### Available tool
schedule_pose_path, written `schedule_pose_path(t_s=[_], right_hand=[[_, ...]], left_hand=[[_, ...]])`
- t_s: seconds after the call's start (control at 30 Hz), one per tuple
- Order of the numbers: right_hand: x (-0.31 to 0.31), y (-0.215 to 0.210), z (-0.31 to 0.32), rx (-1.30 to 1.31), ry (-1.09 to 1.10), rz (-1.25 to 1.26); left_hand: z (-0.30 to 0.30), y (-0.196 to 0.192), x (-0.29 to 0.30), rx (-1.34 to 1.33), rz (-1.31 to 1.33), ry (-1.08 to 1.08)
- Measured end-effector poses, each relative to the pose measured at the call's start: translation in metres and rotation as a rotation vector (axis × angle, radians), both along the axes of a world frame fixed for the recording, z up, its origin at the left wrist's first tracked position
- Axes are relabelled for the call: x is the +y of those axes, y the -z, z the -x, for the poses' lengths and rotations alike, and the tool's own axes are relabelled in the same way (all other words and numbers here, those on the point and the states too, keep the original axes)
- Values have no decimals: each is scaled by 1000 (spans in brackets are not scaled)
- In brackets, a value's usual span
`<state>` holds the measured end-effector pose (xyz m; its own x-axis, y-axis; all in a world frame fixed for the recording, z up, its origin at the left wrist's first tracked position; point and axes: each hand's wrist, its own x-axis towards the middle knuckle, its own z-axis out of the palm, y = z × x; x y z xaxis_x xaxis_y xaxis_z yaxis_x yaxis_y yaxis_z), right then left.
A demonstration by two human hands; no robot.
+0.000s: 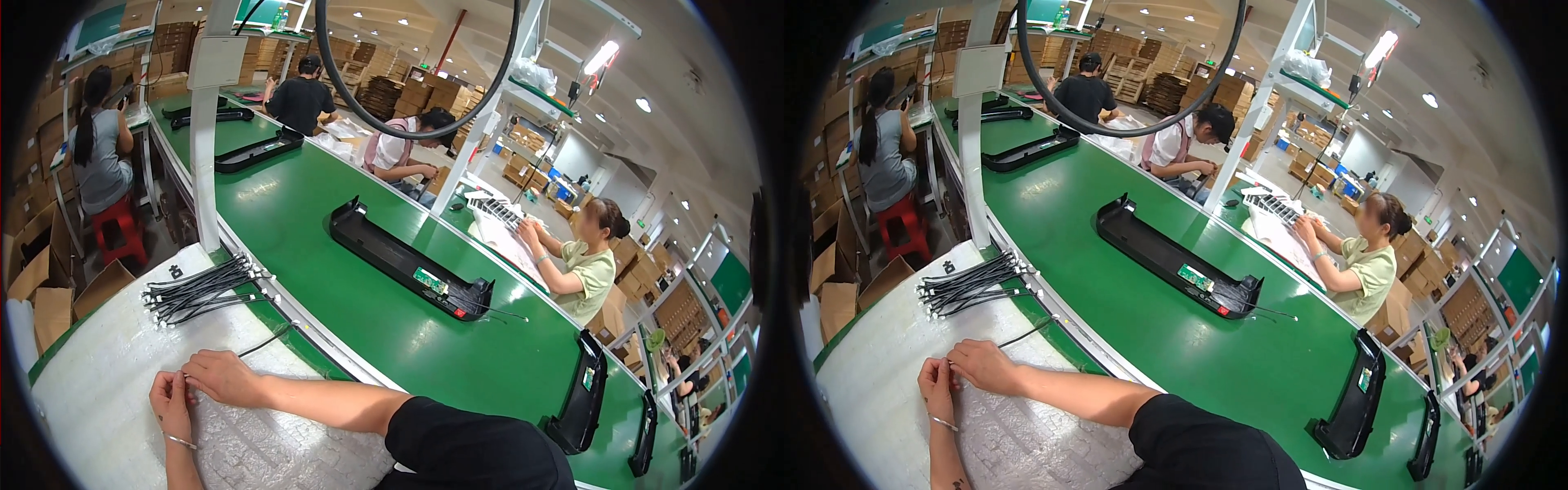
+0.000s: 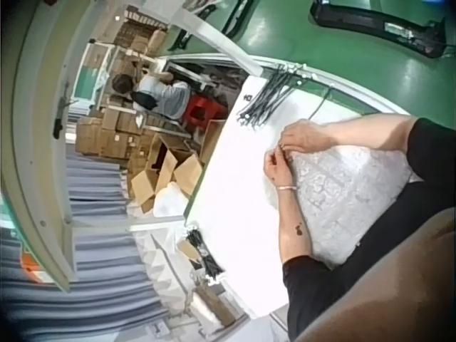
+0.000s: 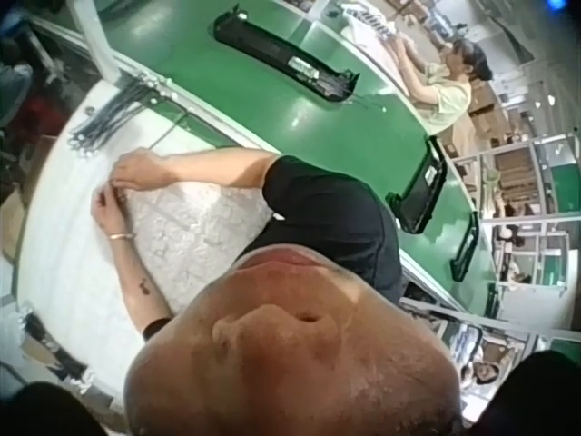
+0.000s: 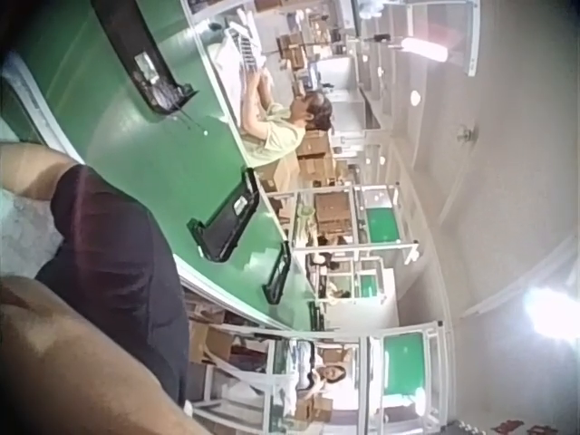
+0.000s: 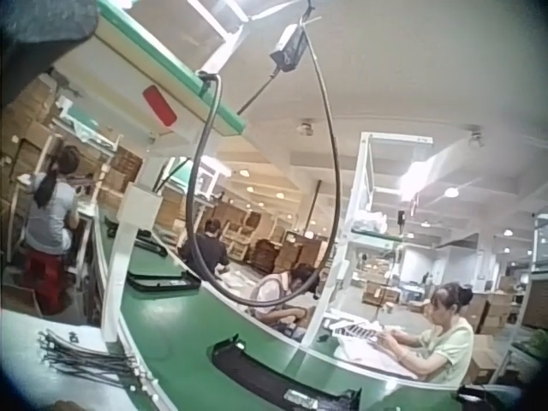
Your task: Assemble electronic components by connecting wire harnesses to circuit boards on a factory assembly line.
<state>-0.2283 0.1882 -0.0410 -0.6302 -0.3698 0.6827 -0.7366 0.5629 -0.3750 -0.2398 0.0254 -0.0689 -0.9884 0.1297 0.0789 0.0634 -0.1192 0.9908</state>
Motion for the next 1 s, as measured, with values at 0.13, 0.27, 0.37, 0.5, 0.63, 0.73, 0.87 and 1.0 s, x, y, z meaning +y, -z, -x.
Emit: schedule_pose_path(t_s=[0.13,0.27,0.37,0.5,0.63,0.73,0.87,1.0], right_hand=[[3,4,1,28,-15,-30],[0,7,2,3,-22,-35],[-1,5,0,-22,-42,-18],[-3,0,0,-6,-55,26],[0,-4,0,35,-45,23],[2,-2,2,58,15,-21],[1,5,5,-4,11,-20],[-2,12,4,-63,15,-61]], left_hand=[[-1,-1,4,-13,-4,-10],[-1,-5,3,-28,66,-18],[-1,-5,1,-58,118,-31],[1,-8,1,-64,69,-11],[1,-7,2,-73,53,-13],[0,-7,3,21,36,36],[1,-3,1,25,74,-18],[4,0,-2,-8,44,0]])
